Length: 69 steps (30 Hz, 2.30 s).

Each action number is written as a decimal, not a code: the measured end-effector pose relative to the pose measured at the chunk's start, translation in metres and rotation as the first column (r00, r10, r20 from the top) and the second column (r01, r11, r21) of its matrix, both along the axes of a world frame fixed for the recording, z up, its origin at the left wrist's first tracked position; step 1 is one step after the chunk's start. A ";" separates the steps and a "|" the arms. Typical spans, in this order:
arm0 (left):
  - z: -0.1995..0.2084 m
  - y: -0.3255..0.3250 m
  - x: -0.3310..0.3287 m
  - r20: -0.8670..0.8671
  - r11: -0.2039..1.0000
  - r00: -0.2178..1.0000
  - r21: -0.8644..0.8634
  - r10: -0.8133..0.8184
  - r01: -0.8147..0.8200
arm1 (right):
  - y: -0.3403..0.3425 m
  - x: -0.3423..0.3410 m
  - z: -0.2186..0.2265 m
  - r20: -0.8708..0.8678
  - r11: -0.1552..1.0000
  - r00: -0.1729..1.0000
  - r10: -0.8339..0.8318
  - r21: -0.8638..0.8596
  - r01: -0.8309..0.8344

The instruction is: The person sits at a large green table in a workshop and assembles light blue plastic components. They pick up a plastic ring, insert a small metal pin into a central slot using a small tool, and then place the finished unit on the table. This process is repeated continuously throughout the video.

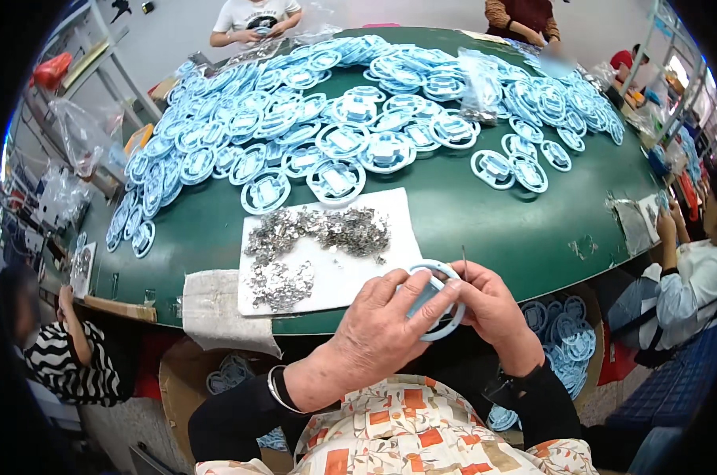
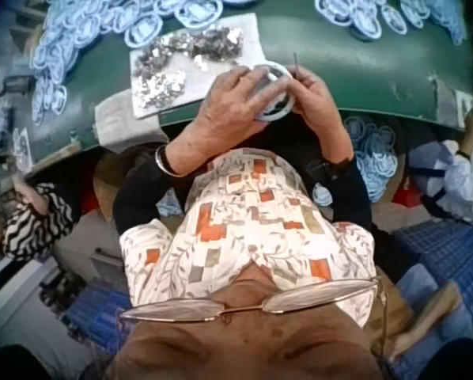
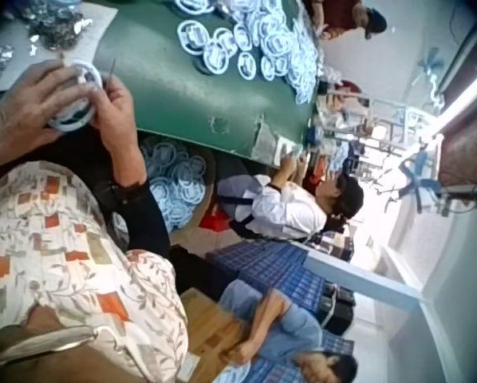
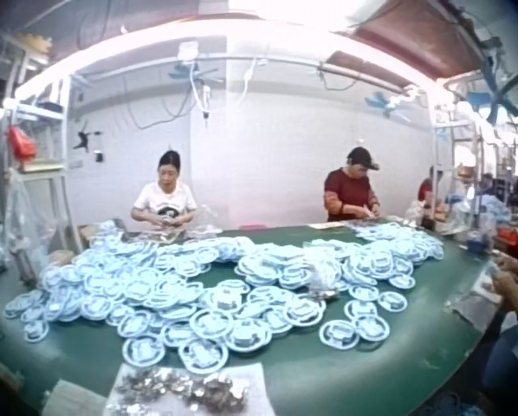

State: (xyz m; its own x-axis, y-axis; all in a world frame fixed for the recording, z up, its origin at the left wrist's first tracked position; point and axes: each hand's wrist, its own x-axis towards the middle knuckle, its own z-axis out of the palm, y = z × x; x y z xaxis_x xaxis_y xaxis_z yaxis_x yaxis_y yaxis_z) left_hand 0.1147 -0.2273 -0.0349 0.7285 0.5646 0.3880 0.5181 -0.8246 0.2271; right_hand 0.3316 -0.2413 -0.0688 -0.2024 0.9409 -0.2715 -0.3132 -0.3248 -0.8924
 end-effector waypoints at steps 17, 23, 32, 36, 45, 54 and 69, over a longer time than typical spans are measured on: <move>-0.061 -0.012 -0.069 0.442 0.211 0.503 -0.868 0.743 0.450 | 0.064 -0.074 0.013 0.807 0.727 0.559 -0.190 0.498 -0.472; -0.054 -0.010 -0.076 0.436 0.179 0.511 -0.861 0.741 0.475 | 0.108 -0.118 0.007 0.889 0.484 0.335 -0.313 0.453 -0.749; -0.064 0.003 -0.077 0.558 0.594 0.552 -0.793 0.619 0.136 | 0.094 -0.119 0.033 0.841 0.681 0.509 -0.183 0.482 -0.551; -0.049 0.008 -0.081 0.529 0.650 0.560 -0.759 0.637 -0.022 | 0.076 -0.122 0.049 0.824 0.670 0.543 -0.162 0.495 -0.553; -0.037 0.018 -0.076 0.504 0.633 0.596 -0.774 0.625 -0.010 | 0.068 -0.102 0.042 0.746 0.766 0.660 -0.089 0.475 -0.433; -0.027 0.015 -0.067 0.485 0.659 0.676 -0.753 0.554 0.000 | 0.061 -0.080 0.045 0.628 0.878 0.758 0.178 0.246 -0.410; -0.040 0.017 -0.061 0.457 0.330 0.573 -0.889 0.680 0.317 | 0.035 -0.048 0.029 0.367 0.959 0.924 0.109 0.206 -0.195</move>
State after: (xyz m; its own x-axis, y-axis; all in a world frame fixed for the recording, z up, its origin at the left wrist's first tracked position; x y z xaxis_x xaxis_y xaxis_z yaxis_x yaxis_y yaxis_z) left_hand 0.0541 -0.2100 -0.0745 0.3029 0.9360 -0.1794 -0.1361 0.2288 0.9639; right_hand 0.2834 -0.2061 -0.0402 -0.2809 0.9514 -0.1262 0.0675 -0.1116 -0.9915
